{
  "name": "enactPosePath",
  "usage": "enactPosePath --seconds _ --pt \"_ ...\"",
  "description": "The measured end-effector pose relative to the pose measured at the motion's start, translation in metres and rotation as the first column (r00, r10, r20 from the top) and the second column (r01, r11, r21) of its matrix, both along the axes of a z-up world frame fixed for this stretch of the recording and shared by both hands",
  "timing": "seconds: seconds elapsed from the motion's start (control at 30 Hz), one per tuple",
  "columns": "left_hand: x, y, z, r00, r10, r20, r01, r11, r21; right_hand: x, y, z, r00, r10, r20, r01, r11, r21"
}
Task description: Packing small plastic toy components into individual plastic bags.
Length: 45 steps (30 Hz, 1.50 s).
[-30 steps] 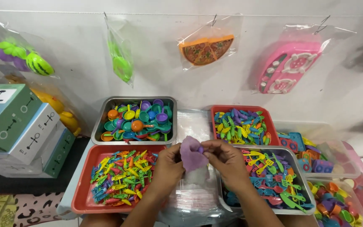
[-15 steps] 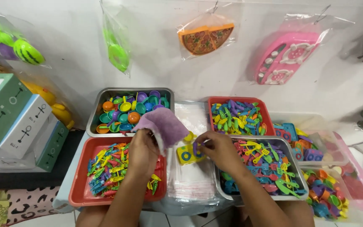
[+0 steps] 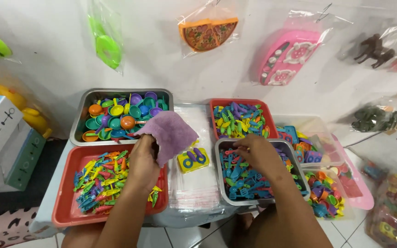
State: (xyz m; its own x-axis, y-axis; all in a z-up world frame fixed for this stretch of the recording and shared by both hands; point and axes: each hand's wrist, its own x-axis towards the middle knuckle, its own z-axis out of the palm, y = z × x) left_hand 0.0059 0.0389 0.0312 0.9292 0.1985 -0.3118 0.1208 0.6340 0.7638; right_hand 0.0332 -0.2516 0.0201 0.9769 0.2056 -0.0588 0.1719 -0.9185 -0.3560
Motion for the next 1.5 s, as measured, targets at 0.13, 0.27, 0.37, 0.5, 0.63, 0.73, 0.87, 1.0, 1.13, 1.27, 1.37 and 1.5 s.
enactPosePath --seconds 0.13,0.27,0.37,0.5,0.63,0.73,0.87,1.0,1.13,1.27,1.37,1.5 --pt "0.003 -0.005 -0.003 0.999 -0.049 -0.018 0.050 0.999 0.015 0.020 -0.003 -0.028 0.998 0.067 -0.020 -0.069 0.990 -0.126" --pt "0.009 -0.003 -0.020 0.991 -0.126 -0.043 0.130 0.988 0.085 0.028 -0.018 -0.037 0.998 0.067 0.006 -0.063 0.967 -0.248" --pt "0.014 -0.003 -0.039 0.990 -0.126 -0.062 0.132 0.987 0.094 0.020 -0.022 -0.012 0.997 0.074 0.037 -0.068 0.988 -0.136" --pt "0.013 -0.006 -0.042 0.989 -0.129 -0.078 0.137 0.984 0.111 0.002 -0.022 0.028 0.998 0.009 0.068 -0.020 0.986 0.165" --pt "0.004 -0.013 -0.023 0.985 -0.148 -0.088 0.159 0.978 0.139 -0.005 -0.033 0.037 0.992 -0.061 0.111 0.021 0.944 0.329" --pt "0.008 -0.014 -0.036 0.991 -0.090 -0.100 0.104 0.984 0.143 -0.002 -0.046 0.018 0.967 -0.230 0.109 0.145 0.850 0.506" --pt "0.008 -0.020 -0.053 0.981 -0.169 -0.096 0.184 0.965 0.184 0.005 -0.043 -0.008 0.986 -0.151 0.072 0.017 0.519 0.854" --pt "0.005 -0.029 -0.049 0.887 -0.447 0.120 0.405 0.875 0.266 0.009 -0.012 -0.018 0.999 -0.029 -0.026 0.032 0.239 0.971" --pt "0.004 -0.035 -0.060 0.843 -0.431 0.321 0.374 0.900 0.225 0.008 0.025 -0.010 0.999 0.039 0.005 -0.016 0.296 0.955" --pt "0.001 -0.032 -0.043 0.917 -0.297 0.266 0.176 0.900 0.400 0.004 0.045 -0.007 0.988 0.146 -0.044 -0.004 0.315 0.949" --pt "-0.013 -0.028 -0.009 0.935 -0.294 0.200 0.182 0.879 0.442 -0.004 0.054 -0.007 0.996 0.090 0.021 -0.052 0.356 0.933" --pt "-0.015 -0.033 -0.016 0.907 -0.349 0.238 0.156 0.800 0.580 -0.017 0.059 0.008 0.977 0.085 0.197 -0.211 0.534 0.818"
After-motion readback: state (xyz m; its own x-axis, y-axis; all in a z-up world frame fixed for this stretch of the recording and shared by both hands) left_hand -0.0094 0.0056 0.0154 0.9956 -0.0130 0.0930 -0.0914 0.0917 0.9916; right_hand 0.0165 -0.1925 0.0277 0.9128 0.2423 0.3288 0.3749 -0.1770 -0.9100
